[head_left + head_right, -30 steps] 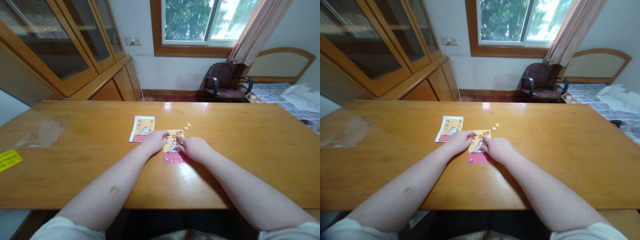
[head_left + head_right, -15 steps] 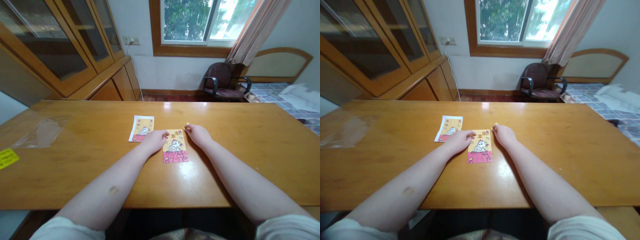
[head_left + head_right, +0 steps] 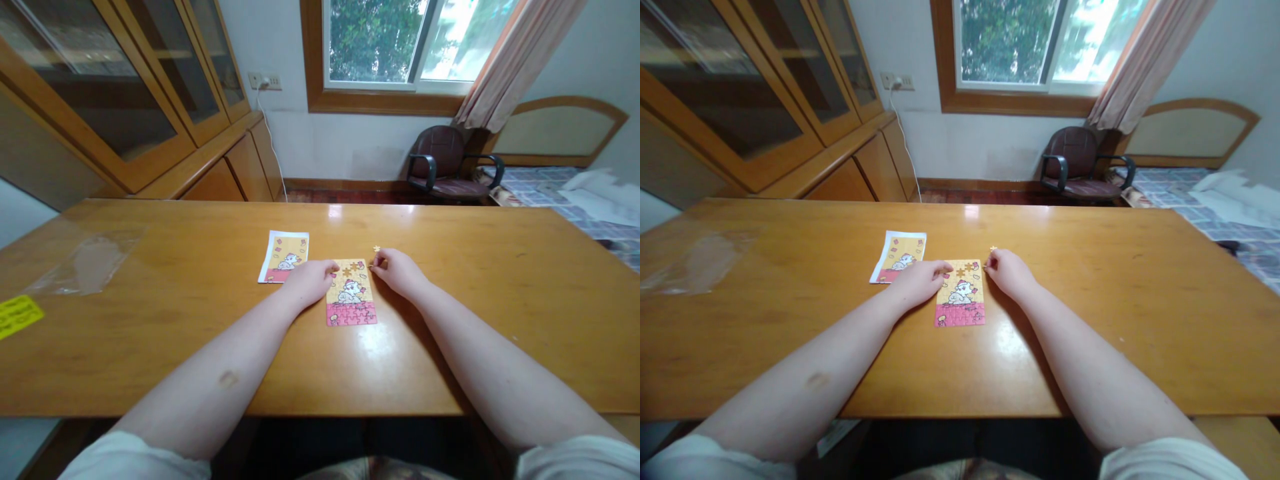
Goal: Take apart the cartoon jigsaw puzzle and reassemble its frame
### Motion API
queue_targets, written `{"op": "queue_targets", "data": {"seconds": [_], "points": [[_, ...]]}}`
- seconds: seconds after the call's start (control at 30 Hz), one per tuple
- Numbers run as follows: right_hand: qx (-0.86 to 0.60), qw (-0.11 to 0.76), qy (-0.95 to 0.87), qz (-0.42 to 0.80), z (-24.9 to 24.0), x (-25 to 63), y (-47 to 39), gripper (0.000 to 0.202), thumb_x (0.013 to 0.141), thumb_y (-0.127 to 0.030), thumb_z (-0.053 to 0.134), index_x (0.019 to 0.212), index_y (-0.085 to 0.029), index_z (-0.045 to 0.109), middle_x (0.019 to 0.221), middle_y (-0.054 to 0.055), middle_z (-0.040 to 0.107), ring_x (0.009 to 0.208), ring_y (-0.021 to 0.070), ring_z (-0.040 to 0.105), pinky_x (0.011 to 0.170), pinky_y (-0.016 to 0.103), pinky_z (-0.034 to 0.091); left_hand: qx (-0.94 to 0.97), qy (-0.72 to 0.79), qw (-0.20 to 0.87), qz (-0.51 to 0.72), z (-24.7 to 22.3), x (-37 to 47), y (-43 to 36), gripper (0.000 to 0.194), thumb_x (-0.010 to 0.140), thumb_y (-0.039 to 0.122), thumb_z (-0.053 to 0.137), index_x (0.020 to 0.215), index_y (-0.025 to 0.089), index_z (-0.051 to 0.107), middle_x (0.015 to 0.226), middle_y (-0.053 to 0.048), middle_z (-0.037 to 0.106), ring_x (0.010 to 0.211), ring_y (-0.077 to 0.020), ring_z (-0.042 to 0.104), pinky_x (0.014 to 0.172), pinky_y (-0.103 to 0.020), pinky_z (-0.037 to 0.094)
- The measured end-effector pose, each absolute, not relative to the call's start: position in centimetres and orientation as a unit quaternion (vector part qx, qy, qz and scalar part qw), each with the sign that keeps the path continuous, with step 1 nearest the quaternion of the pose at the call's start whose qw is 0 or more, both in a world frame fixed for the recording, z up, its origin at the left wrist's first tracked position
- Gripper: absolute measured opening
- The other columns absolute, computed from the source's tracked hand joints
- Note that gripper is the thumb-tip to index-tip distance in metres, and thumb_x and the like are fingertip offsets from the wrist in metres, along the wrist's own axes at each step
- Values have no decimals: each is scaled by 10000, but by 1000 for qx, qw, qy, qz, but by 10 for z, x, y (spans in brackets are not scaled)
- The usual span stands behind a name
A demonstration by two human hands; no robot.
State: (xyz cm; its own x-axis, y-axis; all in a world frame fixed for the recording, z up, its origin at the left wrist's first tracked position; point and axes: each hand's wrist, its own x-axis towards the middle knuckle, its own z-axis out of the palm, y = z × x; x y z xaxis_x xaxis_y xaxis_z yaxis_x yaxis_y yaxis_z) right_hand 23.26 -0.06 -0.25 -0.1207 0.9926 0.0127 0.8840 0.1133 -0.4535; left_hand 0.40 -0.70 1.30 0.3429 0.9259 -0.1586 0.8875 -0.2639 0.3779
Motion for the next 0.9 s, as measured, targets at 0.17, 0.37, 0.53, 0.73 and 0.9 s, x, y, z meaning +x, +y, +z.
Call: {"op": "queue_targets", "data": {"seconds": [0.17, 0.37, 0.53, 0.73, 0.9], "points": [[-597, 227, -731, 242, 4, 221, -13, 272, 819, -222, 604, 1083, -228, 669, 910, 10, 702, 737, 129, 605, 725, 247, 452, 793, 573, 199, 47, 13, 5, -7, 381, 855, 204, 453, 1170, 286, 652, 1169, -18, 692, 1034, -228, 643, 900, -350, 490], [-590, 245, -702, 316, -2, 202, -21, 165, 821, -294, 635, 925, -197, 718, 865, 30, 736, 759, 147, 656, 711, 247, 487, 800, 567, 191, 47, 11, 6, -6, 382, 853, 209, 446, 1167, 280, 653, 1163, -24, 695, 1047, -244, 641, 895, -364, 497], [-568, 238, -712, 339, -12, 194, -18, 158, 826, -280, 639, 949, -211, 711, 887, 20, 741, 795, 142, 670, 739, 245, 490, 801, 567, 187, 43, 10, 6, -6, 387, 857, 213, 450, 1186, 279, 644, 1169, -22, 693, 1059, -223, 635, 910, -331, 489], [-573, 216, -758, 225, -14, 194, -8, 163, 845, -299, 627, 949, -227, 729, 912, 40, 727, 899, 173, 633, 817, 282, 455, 797, 569, 195, 52, 8, 5, -5, 379, 859, 213, 444, 1166, 292, 652, 1168, -12, 694, 1036, -224, 645, 899, -341, 496], [-549, 236, -777, 200, -18, 193, -2, 165, 844, -277, 632, 956, -198, 724, 936, 54, 723, 922, 175, 616, 857, 290, 433, 796, 570, 195, 60, 9, 5, -5, 366, 857, 224, 443, 1142, 292, 662, 1153, -10, 699, 1023, -227, 649, 877, -343, 502]]}}
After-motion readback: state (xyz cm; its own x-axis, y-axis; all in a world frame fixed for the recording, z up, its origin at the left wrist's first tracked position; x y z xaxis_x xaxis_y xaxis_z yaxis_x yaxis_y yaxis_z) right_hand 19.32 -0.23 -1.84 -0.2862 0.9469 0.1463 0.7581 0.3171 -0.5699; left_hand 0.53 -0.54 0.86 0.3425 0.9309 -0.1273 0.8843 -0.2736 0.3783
